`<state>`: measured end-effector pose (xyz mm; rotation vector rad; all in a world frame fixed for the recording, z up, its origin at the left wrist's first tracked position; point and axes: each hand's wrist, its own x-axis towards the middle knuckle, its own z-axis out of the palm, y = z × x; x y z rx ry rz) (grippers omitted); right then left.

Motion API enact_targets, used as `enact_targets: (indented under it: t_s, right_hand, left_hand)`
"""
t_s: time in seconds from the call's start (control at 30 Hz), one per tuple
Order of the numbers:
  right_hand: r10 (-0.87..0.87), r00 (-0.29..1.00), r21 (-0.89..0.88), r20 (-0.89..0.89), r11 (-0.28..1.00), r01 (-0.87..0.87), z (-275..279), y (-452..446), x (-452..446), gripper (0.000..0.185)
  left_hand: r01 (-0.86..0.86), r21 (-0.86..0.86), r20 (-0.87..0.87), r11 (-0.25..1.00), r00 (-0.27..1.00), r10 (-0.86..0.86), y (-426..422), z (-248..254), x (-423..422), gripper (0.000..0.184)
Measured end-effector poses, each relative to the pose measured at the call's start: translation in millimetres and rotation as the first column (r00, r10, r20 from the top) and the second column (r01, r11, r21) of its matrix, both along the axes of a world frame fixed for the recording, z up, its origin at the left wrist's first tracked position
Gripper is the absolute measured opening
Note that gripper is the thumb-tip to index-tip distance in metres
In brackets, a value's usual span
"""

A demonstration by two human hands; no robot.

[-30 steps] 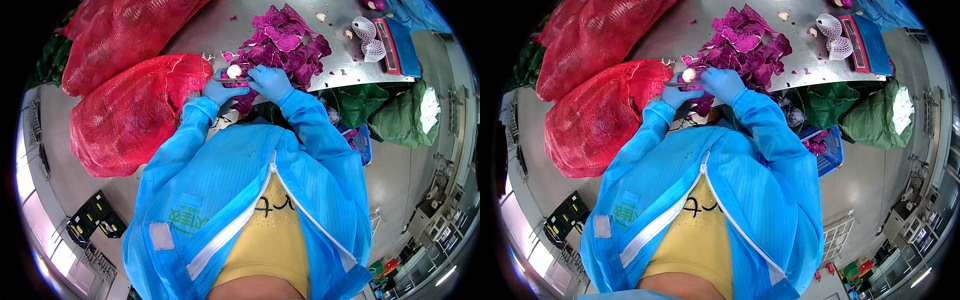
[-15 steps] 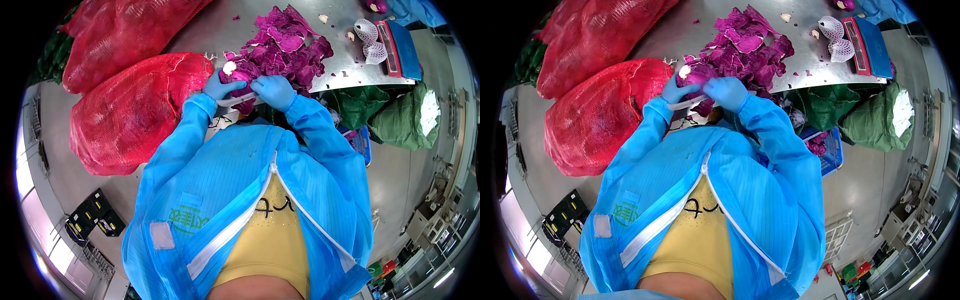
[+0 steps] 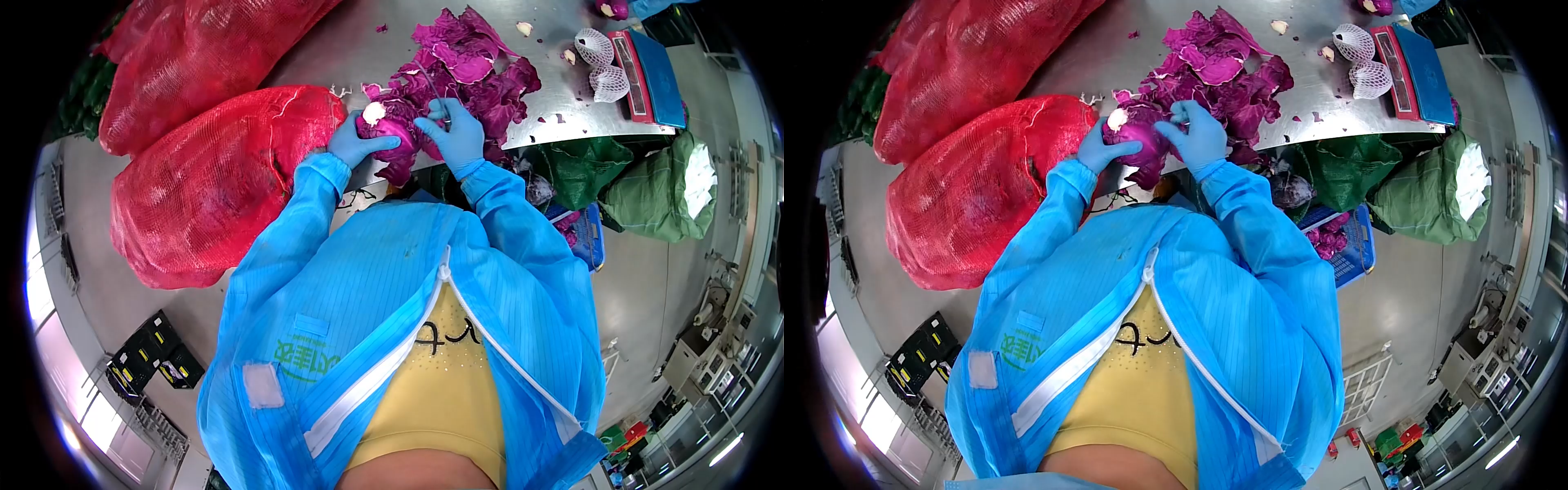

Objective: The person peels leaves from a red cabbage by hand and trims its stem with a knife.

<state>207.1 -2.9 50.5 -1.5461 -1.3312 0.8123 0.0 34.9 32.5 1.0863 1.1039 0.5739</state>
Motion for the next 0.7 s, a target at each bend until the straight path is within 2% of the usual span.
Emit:
enact_targets:
  t_s: [0.03, 0.1, 0.13, 0.27, 0.33, 0.37, 0.43, 0.5, 0.57, 0.63, 0.7]
  right_hand:
    - [0.000, 1.000, 0.000, 0.000, 1.000, 0.000, 1, 0, -1, 0.042]
    - [0.137, 0.979, -0.157, 0.149, 0.981, -0.114, 6, 0, -2, 0.040]
    - [0.151, 0.981, -0.205, 0.125, 0.971, -0.124, 8, 0, -2, 0.037]
    - [0.173, 0.979, -0.090, 0.111, 0.982, -0.163, 1, 1, -3, 0.031]
    - [0.221, 0.884, -0.091, 0.412, 0.975, -0.201, 16, -1, -5, 0.023]
    - [0.220, 0.884, -0.091, 0.413, 0.975, -0.201, 17, -2, -5, 0.023]
    - [0.257, 0.802, -0.099, 0.540, 0.965, -0.242, 18, -1, -4, 0.019]
    - [0.262, 0.781, -0.076, 0.567, 0.961, -0.267, 20, -1, -4, 0.018]
    - [0.265, 0.759, -0.055, 0.595, 0.955, -0.291, 20, 0, -3, 0.017]
    - [0.260, 0.844, -0.104, 0.469, 0.965, -0.239, 17, 1, -2, 0.015]
    - [0.260, 0.820, -0.127, 0.510, 0.965, -0.228, 17, 2, -1, 0.015]
  left_hand:
    - [0.000, 0.000, 0.000, 1.000, 1.000, 0.000, -1, 1, 0, 0.086]
    - [-0.028, -0.008, -0.026, 1.000, 0.999, 0.027, -1, 1, 1, 0.087]
    - [-0.028, -0.007, -0.026, 1.000, 0.999, 0.028, -1, 3, 2, 0.087]
    - [-0.028, 0.006, -0.053, 1.000, 0.998, 0.028, -1, -5, 1, 0.090]
    - [-0.024, 0.022, -0.040, 0.999, 0.999, 0.025, -3, -11, 3, 0.090]
    - [-0.024, 0.046, -0.099, 0.999, 0.995, 0.028, -3, -14, 3, 0.089]
    - [-0.023, 0.072, -0.158, 0.997, 0.987, 0.034, -2, -13, 3, 0.088]
    - [-0.011, 0.067, -0.235, 0.998, 0.972, 0.027, -1, -11, 4, 0.086]
    - [-0.007, 0.057, -0.221, 0.998, 0.975, 0.020, 0, -5, 5, 0.087]
    - [-0.001, 0.045, -0.208, 0.999, 0.978, 0.010, -1, 1, 7, 0.087]
    - [-0.014, 0.058, -0.206, 0.998, 0.978, 0.025, -3, 6, 10, 0.087]
